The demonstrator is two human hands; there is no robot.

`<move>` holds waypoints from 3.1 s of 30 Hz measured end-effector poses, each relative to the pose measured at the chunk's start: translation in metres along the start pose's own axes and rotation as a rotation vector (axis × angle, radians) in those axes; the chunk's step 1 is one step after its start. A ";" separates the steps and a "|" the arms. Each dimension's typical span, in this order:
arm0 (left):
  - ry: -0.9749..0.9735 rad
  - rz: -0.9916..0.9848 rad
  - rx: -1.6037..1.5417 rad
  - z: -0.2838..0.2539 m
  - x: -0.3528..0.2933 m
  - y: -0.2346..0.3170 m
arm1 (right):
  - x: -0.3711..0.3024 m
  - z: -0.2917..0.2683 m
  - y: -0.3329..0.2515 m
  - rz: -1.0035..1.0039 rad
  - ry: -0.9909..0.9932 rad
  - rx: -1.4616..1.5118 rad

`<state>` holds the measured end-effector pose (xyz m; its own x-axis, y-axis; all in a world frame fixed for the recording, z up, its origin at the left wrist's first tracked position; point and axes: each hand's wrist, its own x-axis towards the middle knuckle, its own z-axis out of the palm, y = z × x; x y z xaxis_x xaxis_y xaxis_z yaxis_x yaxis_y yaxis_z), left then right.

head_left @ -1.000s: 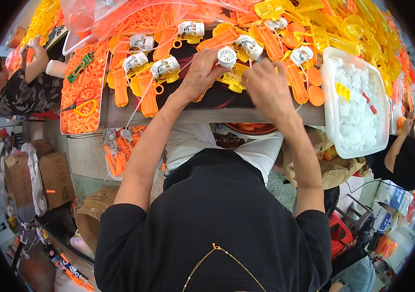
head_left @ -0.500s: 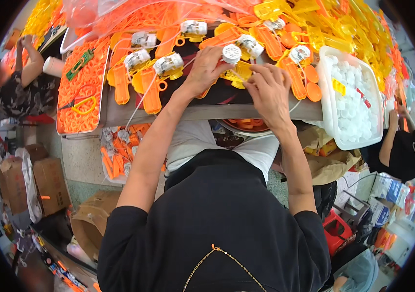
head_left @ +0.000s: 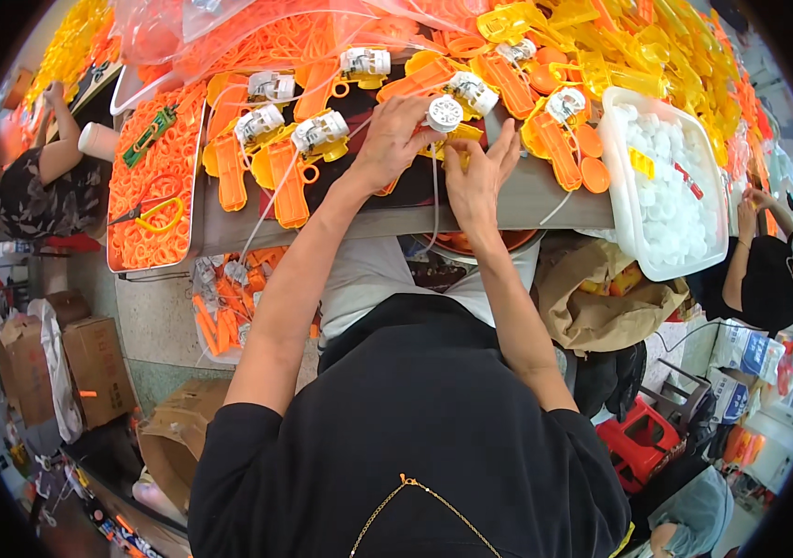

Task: Assembling toy bubble guns by attaching components and bubble solution bottles at a factory workbench.

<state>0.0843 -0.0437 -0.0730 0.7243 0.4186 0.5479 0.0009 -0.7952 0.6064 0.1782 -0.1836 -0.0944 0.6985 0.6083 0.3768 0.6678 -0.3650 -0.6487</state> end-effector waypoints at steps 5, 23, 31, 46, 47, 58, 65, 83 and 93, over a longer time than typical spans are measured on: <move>-0.039 -0.011 0.020 -0.003 -0.001 -0.002 | 0.005 -0.001 0.002 0.063 -0.065 0.110; -0.120 0.043 0.087 -0.007 0.000 0.007 | 0.016 -0.057 0.011 -0.352 -0.241 -0.211; -0.218 0.053 -0.113 -0.042 0.027 0.009 | 0.037 -0.073 -0.010 -0.283 -0.277 0.304; -0.522 0.008 -0.204 -0.060 0.063 0.021 | 0.055 -0.073 -0.006 -0.152 -0.347 0.477; -0.520 0.005 -0.203 -0.061 0.063 0.021 | 0.055 -0.073 -0.006 -0.159 -0.343 0.477; -0.393 -0.052 -0.137 -0.059 0.053 0.034 | 0.055 -0.068 -0.017 -0.096 -0.330 0.615; -0.356 0.066 0.018 -0.054 0.054 0.040 | 0.056 -0.072 -0.017 -0.158 -0.323 0.467; -0.090 0.018 0.315 -0.023 -0.004 0.032 | 0.009 -0.063 0.020 -0.425 -0.313 -0.007; 0.024 -0.103 0.335 -0.013 -0.016 0.062 | 0.000 -0.054 0.021 -0.424 -0.234 0.021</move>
<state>0.0641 -0.0941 -0.0361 0.6920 0.5113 0.5097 0.3021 -0.8463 0.4388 0.2059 -0.2294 -0.0722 0.2874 0.8435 0.4538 0.8743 -0.0375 -0.4840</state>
